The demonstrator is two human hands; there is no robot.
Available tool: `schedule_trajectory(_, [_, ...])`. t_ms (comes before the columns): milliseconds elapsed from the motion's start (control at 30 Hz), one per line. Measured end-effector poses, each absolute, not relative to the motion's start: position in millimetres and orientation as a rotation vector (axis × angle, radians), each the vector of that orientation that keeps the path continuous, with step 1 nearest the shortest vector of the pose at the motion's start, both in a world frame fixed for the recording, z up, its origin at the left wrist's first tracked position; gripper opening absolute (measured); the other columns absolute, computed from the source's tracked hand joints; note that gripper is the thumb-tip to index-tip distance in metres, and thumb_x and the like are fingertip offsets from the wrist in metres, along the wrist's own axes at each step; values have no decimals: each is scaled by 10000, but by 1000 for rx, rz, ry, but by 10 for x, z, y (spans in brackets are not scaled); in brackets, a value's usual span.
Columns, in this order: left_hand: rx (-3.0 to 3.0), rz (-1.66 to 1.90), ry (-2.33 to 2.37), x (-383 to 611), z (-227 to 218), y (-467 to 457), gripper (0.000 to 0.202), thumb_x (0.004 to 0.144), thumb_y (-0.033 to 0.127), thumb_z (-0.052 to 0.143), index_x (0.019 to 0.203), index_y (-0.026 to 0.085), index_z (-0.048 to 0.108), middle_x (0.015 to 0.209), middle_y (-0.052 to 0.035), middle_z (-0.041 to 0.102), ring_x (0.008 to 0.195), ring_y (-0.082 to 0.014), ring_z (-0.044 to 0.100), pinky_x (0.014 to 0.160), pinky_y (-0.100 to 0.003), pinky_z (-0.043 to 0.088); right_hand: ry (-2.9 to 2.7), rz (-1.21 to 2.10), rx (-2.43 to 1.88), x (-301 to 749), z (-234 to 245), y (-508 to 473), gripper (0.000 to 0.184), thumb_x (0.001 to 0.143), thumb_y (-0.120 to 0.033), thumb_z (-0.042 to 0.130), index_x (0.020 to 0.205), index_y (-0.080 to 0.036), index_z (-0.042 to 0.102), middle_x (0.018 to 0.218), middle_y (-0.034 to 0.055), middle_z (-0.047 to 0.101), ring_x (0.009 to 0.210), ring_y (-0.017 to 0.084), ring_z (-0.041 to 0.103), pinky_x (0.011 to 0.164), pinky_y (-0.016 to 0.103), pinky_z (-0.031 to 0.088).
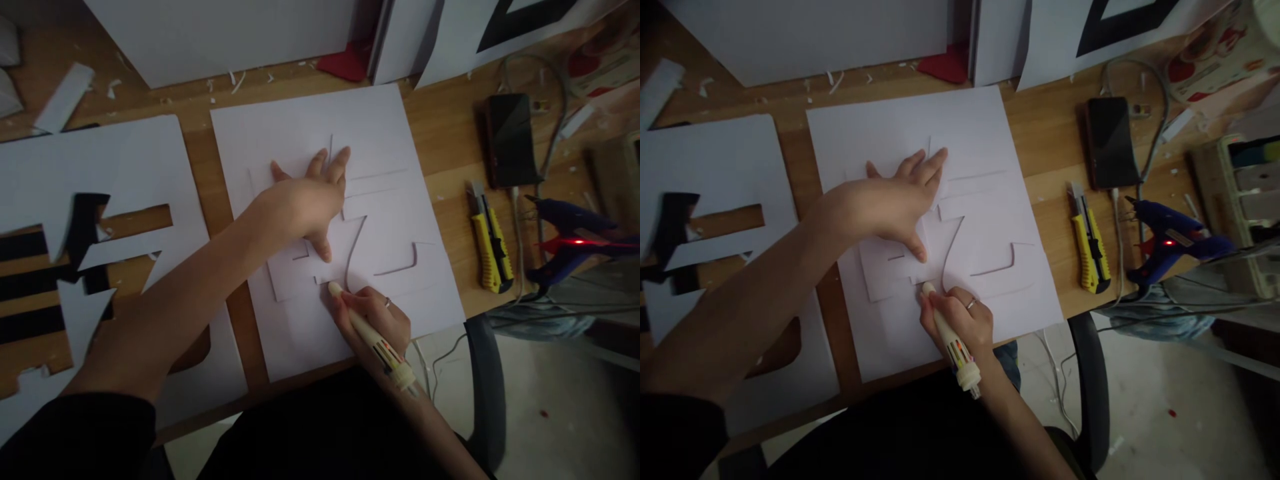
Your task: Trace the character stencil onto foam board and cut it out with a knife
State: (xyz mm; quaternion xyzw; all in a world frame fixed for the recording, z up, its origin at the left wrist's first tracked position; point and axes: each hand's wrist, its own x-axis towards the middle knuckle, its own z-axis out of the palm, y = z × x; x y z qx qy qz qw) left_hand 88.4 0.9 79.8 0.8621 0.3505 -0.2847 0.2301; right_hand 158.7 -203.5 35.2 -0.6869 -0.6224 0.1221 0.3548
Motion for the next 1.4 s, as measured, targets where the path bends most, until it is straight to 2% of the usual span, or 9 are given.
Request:
schedule_trajectory(200, [2372,-631,904,832,682,44,1418,584,575,834,1498,352,-227,1594,-67,-319,1415,-551,-196,1003,-841,44,-1567,235,-1766,1583,340,-2036,138,825,-164,712,782,-202,585,571,-88,451,451,51,397,452,218,308])
schedule_trajectory(400, [2324,-844,987,899,881,-4,1467,526,368,927,1541,297,-129,1571,-91,-337,1424,-532,-211,964,-866,165,-1531,220,-1837,1623,371,-2033,148,873,-255,666,763,-213,576,557,-73,510,446,72,461,436,224,328])
schedule_trajectory(567, [2418,-625,900,851,765,16,1487,482,459,926,1547,304,-101,1599,-141,-260,1439,-546,-134,965,-867,151,-1568,213,-1737,1605,324,-2013,104,868,-262,681,794,-225,619,558,-67,537,437,75,462,421,230,314])
schedule_trajectory(767, [2360,-830,980,876,849,-1,1440,542,392,919,1529,328,-126,1548,-80,-353,1453,-480,-198,934,-874,193,-1506,260,-1824,1605,287,-2054,141,876,-257,652,752,-211,605,550,-67,490,444,76,435,445,228,317])
schedule_trajectory(900, [2359,-786,977,882,912,-23,1465,525,404,921,1528,301,-141,1571,-129,-306,1447,-512,-167,941,-869,192,-1197,381,-1742,1666,291,-2130,145,864,-274,656,771,-219,559,569,-75,501,457,82,442,449,226,340])
schedule_trajectory(1033, [2378,-778,967,865,886,-21,1475,523,403,918,1528,275,-154,1579,-166,-276,1454,-518,-124,933,-866,215,-1122,437,-1537,1723,366,-2151,102,846,-225,665,905,-235,584,698,-47,604,568,111,572,544,261,490])
schedule_trajectory(1167, [2437,-733,919,852,889,-21,1477,507,431,920,1541,274,-122,1587,-204,-233,1466,-511,-80,924,-858,252,-1539,561,-1301,1739,440,-2080,144,838,-234,664,955,-254,581,746,-28,604,678,150,657,714,365,607])
schedule_trajectory(1300, [2430,-801,929,852,932,-41,1404,558,423,900,1550,253,-78,1571,-177,-272,1465,-505,-103,923,-861,257,-1809,612,-1106,1720,452,-1972,124,839,-212,645,942,-236,579,700,-52,551,621,123,602,990,502,541])
schedule_trajectory(1400, [2418,-764,927,861,949,-51,1397,546,410,909,1553,252,-47,1576,-163,-255,1455,-521,-113,911,-876,243,-1853,690,-1137,1714,486,-1918,72,860,-222,621,917,-231,576,701,-45,571,670,135,636,1000,499,536])
